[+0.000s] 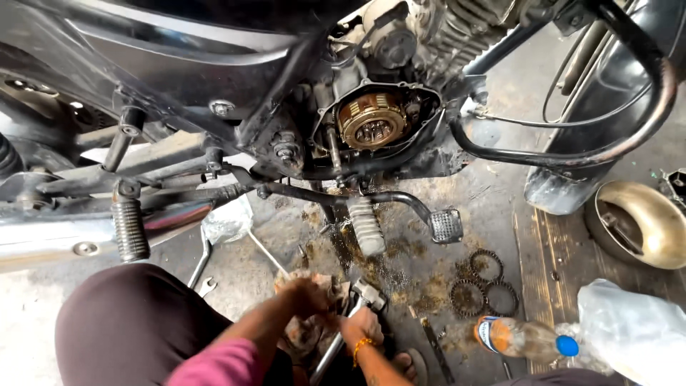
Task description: The person sits on the ground beside a motorcycle with the clutch cover removed. They use a socket wrench on the clutch assembly, pick up bolts from the ground, thread them into the clutch housing by hand, and fit a metal pressure plate onto the clutch assembly, tightening it by hand.
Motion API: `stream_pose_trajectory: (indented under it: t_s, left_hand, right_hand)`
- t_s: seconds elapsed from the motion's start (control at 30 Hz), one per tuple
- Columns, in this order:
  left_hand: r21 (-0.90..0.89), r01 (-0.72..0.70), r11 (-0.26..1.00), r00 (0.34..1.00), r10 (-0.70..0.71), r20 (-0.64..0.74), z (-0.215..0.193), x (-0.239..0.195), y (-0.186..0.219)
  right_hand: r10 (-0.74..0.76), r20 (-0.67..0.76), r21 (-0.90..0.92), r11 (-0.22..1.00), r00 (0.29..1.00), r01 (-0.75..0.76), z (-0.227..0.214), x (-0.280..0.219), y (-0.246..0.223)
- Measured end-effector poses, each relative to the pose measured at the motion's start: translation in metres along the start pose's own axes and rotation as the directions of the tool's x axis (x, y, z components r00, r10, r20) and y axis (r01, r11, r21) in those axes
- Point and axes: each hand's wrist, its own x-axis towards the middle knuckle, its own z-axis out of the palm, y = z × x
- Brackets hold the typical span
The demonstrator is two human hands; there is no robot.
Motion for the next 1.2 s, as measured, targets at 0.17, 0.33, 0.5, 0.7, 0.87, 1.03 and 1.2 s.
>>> stream_pose_trajectory:
  t_s: [0.17,0.33,0.5,0.7,0.87,1.03,1.2]
  left_hand:
    - [-0.325,-0.294,0.899,0.932,0.194,-0.306,-0.129,-0.048,0.034]
    - [-0.105,-0.639,0.762,0.492,0.301,-0.817,-0.246,-0.130,0.115]
    - [0.038,-0.626,0.779,0.294,0.282,-0.913,-0.354,-0.196,0.157]
    - [0.131,-0.567,0.813,0.045,0.190,-0.981,-0.408,-0.182,0.123]
    - [0.089,-0.423,0.902,-0.029,0.085,-0.996,-0.413,-0.163,0.103]
    - [0.058,-0.410,0.910,-0.071,0.032,-0.997,-0.406,-0.134,0.096]
    - [0.064,-0.366,0.928,-0.058,0.046,-0.997,-0.402,-0.146,0.100]
  right_hand:
    - [-0.255,0.010,-0.222,0.942,0.967,0.251,0.077,0.097,0.041]
    - [-0.285,0.101,0.606,0.778,0.953,0.168,0.069,0.095,0.066]
    - [-0.352,0.151,0.988,0.069,0.924,-0.135,-0.009,0.106,0.100]
    - [-0.364,0.011,0.708,-0.655,0.931,-0.264,-0.156,-0.004,0.111]
    - [-0.255,-0.298,0.752,-0.656,0.920,0.062,-0.239,-0.124,0.105]
    - [-0.373,-0.513,0.802,-0.530,0.774,0.276,-0.281,-0.188,0.115]
    - [-0.407,-0.624,0.769,-0.472,0.667,0.431,-0.313,-0.241,0.115]
